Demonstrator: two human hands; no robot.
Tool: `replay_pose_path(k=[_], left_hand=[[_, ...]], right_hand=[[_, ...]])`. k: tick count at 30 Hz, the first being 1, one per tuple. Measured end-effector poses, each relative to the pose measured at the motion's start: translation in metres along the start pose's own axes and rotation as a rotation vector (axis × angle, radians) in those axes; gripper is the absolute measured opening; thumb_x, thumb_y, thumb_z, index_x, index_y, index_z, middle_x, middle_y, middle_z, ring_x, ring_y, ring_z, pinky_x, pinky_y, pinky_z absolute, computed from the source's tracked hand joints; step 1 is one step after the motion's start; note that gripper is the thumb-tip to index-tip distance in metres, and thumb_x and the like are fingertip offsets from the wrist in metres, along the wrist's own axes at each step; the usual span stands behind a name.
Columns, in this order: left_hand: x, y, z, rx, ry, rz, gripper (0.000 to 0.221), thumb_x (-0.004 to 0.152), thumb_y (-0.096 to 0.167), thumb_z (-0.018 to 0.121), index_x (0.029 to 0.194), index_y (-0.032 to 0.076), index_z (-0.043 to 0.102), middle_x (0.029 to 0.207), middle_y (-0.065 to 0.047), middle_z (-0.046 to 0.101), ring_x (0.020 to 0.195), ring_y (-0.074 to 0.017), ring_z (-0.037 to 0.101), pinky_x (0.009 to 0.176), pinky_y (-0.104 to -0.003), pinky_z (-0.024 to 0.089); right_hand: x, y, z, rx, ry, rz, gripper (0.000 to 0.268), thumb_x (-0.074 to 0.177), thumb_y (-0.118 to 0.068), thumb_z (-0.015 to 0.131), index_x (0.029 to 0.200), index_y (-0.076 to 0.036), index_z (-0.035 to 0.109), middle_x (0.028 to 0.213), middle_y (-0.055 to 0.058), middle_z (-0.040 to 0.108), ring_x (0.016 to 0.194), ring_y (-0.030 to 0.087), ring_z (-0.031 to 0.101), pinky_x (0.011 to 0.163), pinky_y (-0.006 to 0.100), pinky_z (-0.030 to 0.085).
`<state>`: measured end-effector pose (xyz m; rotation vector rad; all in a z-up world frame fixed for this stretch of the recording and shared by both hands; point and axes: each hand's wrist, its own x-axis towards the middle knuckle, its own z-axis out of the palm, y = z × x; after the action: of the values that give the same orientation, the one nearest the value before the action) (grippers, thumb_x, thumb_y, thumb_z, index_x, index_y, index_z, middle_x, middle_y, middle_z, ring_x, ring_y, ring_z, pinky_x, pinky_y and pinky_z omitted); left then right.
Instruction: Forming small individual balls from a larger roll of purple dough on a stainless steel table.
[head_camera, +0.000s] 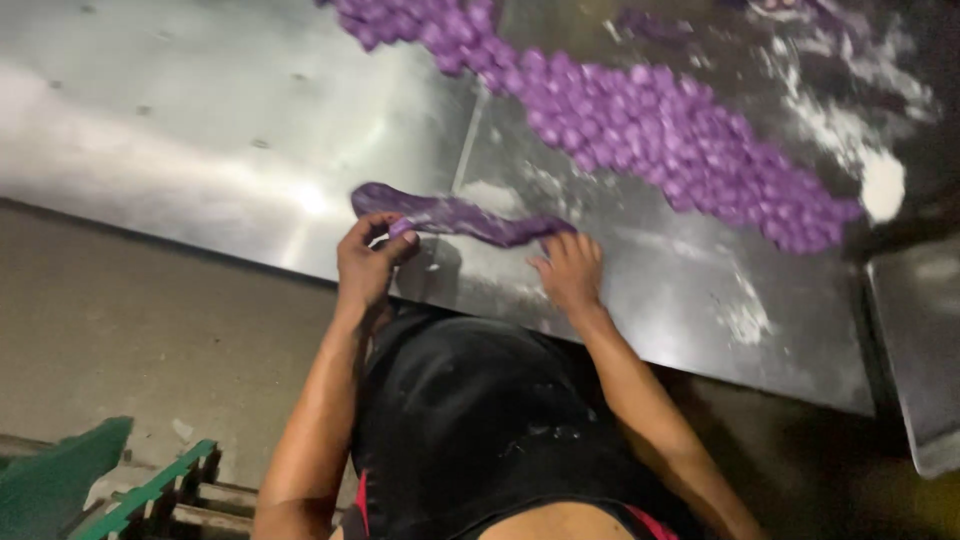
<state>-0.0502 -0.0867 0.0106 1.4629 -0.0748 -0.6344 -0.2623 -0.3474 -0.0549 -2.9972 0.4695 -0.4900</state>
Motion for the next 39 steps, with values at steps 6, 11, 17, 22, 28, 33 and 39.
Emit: replay_pose_path(k=[6, 11, 17, 22, 28, 33, 39], left_hand=[[-0.031, -0.026, 0.033, 0.018, -0.045, -0.053, 0.027, 0.086, 0.001, 0.078, 0.111, -0.001, 0.069, 0.098, -0.007, 0.073, 0.084, -0.0145, 0.072, 0.075, -0.027, 0.062], [-0.056, -0.044, 0.028, -0.008, 0.063, -0.042, 0.030, 0.087, 0.001, 0.079, 0.115, 0.000, 0.069, 0.100, -0.006, 0.072, 0.084, -0.0141, 0.069, 0.074, -0.025, 0.058], [-0.080, -0.031, 0.032, -0.086, 0.166, -0.068, 0.034, 0.089, 0.003, 0.076, 0.122, 0.003, 0.066, 0.096, -0.009, 0.070, 0.081, -0.0170, 0.071, 0.070, -0.028, 0.061], [-0.081, -0.010, 0.045, -0.227, 0.162, -0.113, 0.036, 0.091, 0.001, 0.070, 0.126, 0.000, 0.066, 0.102, -0.008, 0.072, 0.083, -0.0167, 0.074, 0.069, -0.030, 0.065], [-0.078, -0.005, 0.055, -0.287, 0.157, -0.145, 0.032, 0.093, -0.001, 0.073, 0.124, -0.007, 0.068, 0.102, -0.014, 0.070, 0.081, -0.0220, 0.070, 0.067, -0.036, 0.063], [-0.075, -0.010, 0.062, -0.386, 0.074, -0.182, 0.036, 0.087, -0.001, 0.075, 0.121, -0.005, 0.066, 0.109, -0.011, 0.070, 0.096, -0.0196, 0.070, 0.080, -0.038, 0.067], [-0.059, -0.026, 0.069, -0.273, -0.014, -0.152, 0.030, 0.087, -0.001, 0.078, 0.116, -0.007, 0.070, 0.104, -0.012, 0.072, 0.090, -0.0203, 0.071, 0.081, -0.035, 0.065]], right_hand=[[0.017, 0.028, -0.050, 0.142, -0.097, -0.143, 0.037, 0.078, -0.011, 0.075, 0.114, -0.007, 0.066, 0.102, 0.008, 0.062, 0.100, 0.030, 0.059, 0.085, 0.046, 0.048], [-0.042, 0.063, -0.093, 0.323, -0.131, -0.098, 0.051, 0.072, -0.002, 0.070, 0.122, -0.012, 0.068, 0.112, 0.010, 0.065, 0.109, 0.032, 0.061, 0.089, 0.041, 0.052], [-0.073, 0.057, -0.052, 0.403, -0.184, 0.447, 0.053, 0.080, -0.015, 0.080, 0.130, -0.007, 0.063, 0.118, 0.013, 0.063, 0.101, 0.034, 0.066, 0.088, 0.044, 0.053], [-0.066, 0.074, -0.036, 0.333, -0.057, 0.371, 0.043, 0.084, -0.016, 0.083, 0.124, -0.004, 0.071, 0.115, 0.014, 0.067, 0.100, 0.037, 0.068, 0.085, 0.045, 0.055], [-0.062, 0.081, -0.036, 0.673, 0.037, 0.343, 0.035, 0.083, -0.013, 0.081, 0.115, -0.005, 0.073, 0.124, 0.015, 0.066, 0.104, 0.033, 0.069, 0.087, 0.040, 0.057], [-0.067, 0.083, -0.023, 0.374, 0.135, 0.105, 0.024, 0.086, -0.008, 0.082, 0.109, -0.006, 0.075, 0.116, 0.009, 0.075, 0.103, 0.029, 0.071, 0.089, 0.041, 0.058], [-0.067, 0.082, -0.029, 0.297, 0.128, 0.086, 0.026, 0.086, -0.007, 0.083, 0.112, -0.005, 0.078, 0.109, 0.010, 0.074, 0.096, 0.031, 0.069, 0.083, 0.041, 0.057]])
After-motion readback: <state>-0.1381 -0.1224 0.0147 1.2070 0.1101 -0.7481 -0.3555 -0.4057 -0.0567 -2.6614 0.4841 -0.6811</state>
